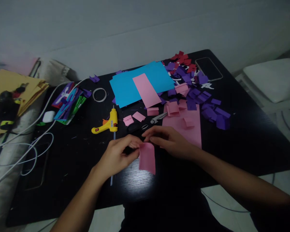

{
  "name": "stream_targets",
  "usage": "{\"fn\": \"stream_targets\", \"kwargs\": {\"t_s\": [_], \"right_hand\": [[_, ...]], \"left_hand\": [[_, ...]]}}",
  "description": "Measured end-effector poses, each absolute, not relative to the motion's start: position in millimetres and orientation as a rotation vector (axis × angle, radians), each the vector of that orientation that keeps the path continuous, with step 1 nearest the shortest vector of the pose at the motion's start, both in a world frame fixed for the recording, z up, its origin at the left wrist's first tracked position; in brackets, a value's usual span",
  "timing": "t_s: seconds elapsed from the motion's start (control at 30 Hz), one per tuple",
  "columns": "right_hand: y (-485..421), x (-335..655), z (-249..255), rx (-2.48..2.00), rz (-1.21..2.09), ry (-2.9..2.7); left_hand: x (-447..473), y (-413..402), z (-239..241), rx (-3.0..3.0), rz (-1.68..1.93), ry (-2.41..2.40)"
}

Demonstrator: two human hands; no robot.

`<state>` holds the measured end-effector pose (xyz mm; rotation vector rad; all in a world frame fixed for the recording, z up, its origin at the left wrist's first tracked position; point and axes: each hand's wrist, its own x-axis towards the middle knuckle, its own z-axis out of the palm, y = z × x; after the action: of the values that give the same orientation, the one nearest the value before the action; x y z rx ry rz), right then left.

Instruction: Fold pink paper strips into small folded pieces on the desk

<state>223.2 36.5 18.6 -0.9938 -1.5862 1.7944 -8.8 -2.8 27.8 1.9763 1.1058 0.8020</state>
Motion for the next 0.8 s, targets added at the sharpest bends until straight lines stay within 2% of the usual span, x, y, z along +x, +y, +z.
{"fn": "stream_targets", "kwargs": {"t_s": [0.2, 0.4, 0.8], "right_hand": [[31.7, 224.2, 20.2, -0.811, 1.574, -1.770], [29.1, 222.8, 10.3, -0.860, 1.277, -1.888], [28.0, 223.7, 11.5, -0.848, 1.296, -1.862]], "left_hand": [[-12.8, -4.1, 23.0, 1.956, 0.910, 1.192], [-13.5, -5.0, 20.3, 1.959, 0.965, 1.197], [-12.1, -2.9, 25.4, 2.116, 0.916, 1.085]]}}
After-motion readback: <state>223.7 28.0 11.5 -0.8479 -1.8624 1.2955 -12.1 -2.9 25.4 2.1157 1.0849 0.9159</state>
